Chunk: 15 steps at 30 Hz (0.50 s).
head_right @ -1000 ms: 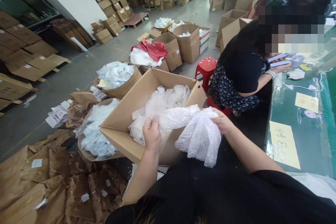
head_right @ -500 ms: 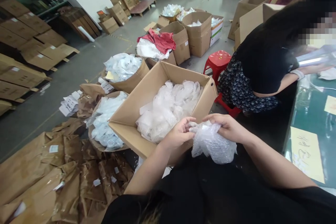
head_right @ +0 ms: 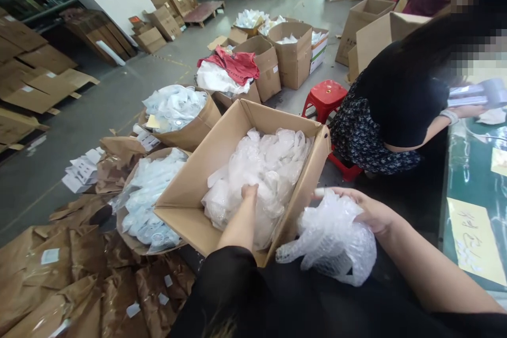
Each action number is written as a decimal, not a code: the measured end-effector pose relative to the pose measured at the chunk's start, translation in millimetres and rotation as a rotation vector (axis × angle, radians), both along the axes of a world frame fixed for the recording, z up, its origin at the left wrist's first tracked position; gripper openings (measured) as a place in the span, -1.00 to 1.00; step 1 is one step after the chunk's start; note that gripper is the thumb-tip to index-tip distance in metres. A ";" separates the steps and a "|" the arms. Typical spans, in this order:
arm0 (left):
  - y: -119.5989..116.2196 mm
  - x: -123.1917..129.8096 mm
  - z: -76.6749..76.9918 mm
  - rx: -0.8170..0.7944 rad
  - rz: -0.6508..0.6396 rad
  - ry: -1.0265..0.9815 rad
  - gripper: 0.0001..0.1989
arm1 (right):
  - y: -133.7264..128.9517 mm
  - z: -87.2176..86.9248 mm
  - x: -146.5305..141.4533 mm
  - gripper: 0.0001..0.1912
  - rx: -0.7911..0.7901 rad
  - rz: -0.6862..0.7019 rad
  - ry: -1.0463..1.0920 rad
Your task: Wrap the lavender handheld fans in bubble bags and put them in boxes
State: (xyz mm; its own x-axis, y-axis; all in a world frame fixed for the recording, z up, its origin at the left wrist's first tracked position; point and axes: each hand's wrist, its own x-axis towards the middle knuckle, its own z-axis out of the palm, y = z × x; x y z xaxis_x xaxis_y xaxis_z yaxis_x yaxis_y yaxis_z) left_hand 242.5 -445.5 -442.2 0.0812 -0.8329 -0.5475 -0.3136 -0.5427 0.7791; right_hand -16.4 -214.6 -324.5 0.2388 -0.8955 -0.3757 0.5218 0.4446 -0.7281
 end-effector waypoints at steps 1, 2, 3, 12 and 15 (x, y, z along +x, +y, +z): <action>4.5 -2.9 -3.3 -0.007 0.021 -0.012 -0.68 | 1.6 -2.7 0.7 -0.20 0.031 0.055 -0.042; 9.1 -6.9 -4.2 -0.018 0.037 -0.015 -0.70 | 3.7 -5.8 1.3 -0.26 0.054 0.082 -0.072; 13.6 -11.6 -2.5 -0.035 0.042 0.001 -0.74 | 5.8 -9.4 2.0 -0.36 0.063 0.074 -0.092; 99.8 -45.3 98.2 -0.115 -0.340 0.598 -0.73 | 0.7 -0.1 15.2 -0.87 -0.468 -0.015 0.292; 139.6 -44.9 122.4 -0.032 -0.420 0.597 -0.75 | 1.4 19.6 12.5 -0.91 -0.591 -0.079 0.579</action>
State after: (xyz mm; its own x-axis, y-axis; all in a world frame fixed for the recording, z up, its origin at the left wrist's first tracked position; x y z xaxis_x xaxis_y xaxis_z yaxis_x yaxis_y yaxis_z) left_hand 197.6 -305.9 -319.8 -0.5535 -0.7447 -0.3730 -0.0066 -0.4440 0.8960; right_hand -3.9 -213.2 -304.9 0.0810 -0.9897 0.1179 0.0064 -0.1177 -0.9930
